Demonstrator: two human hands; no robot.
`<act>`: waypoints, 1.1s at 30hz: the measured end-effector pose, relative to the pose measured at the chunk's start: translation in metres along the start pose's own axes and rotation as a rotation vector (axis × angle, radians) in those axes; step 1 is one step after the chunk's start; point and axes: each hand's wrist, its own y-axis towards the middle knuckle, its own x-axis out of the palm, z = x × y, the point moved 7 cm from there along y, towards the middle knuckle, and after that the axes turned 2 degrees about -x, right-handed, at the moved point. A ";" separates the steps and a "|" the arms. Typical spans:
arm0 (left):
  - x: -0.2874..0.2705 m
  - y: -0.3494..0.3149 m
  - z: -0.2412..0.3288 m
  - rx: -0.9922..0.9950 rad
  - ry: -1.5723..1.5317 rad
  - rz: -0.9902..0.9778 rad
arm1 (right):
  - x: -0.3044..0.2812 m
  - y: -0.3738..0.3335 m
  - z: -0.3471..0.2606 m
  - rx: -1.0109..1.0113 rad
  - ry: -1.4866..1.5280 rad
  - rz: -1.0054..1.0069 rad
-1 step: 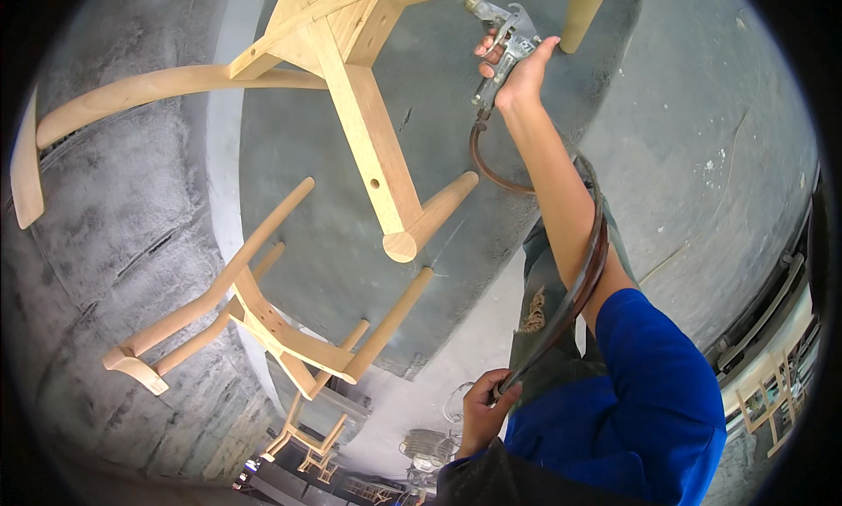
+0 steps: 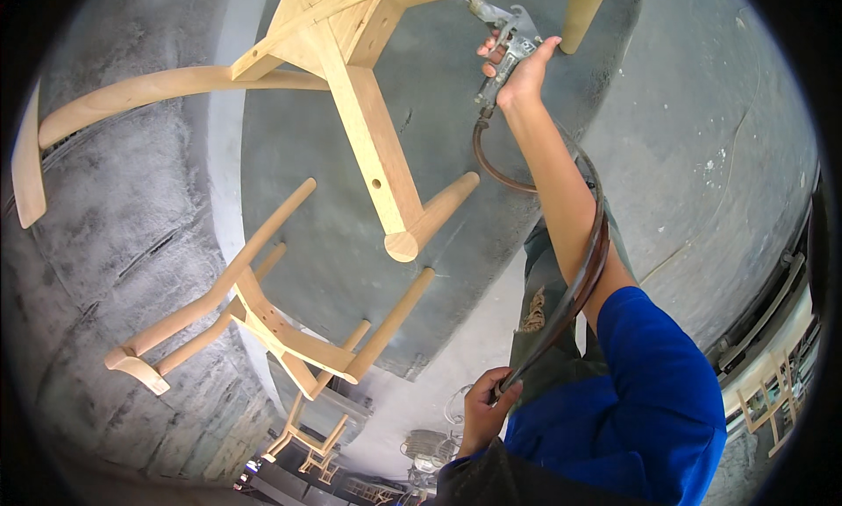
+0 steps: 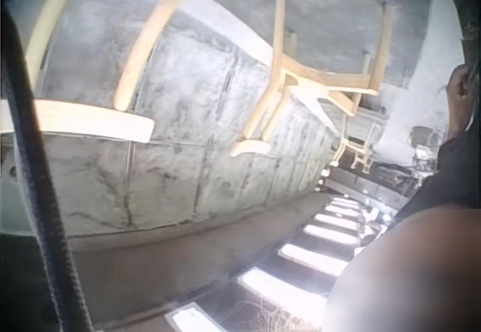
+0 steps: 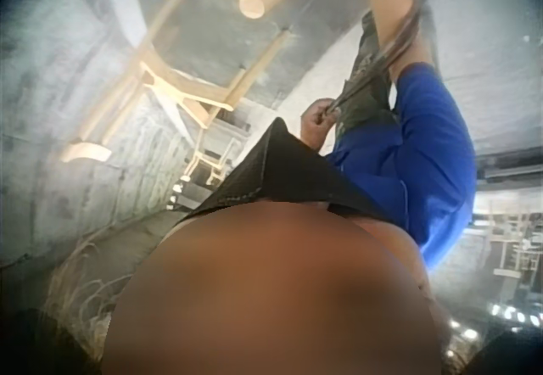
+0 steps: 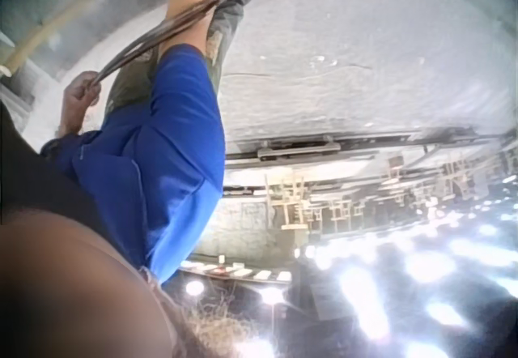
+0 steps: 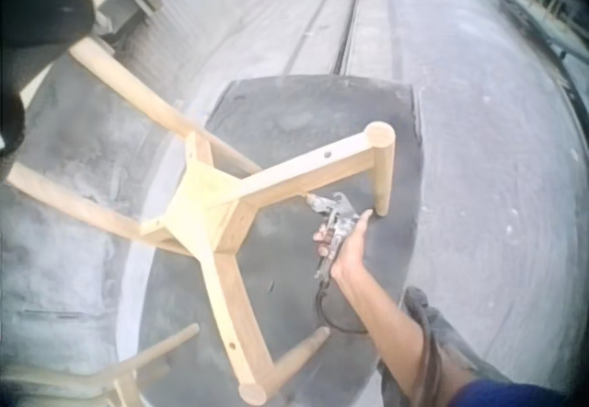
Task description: The person uses a spray gun to apply a finish to multiple wooden chair frames. They pick up each chair, rotate it to cover all sides, and place it back on the floor after spraying.
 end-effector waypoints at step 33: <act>-0.120 -0.133 0.026 0.665 -0.023 -0.183 | 0.240 -0.258 -0.153 -0.188 -0.082 -0.551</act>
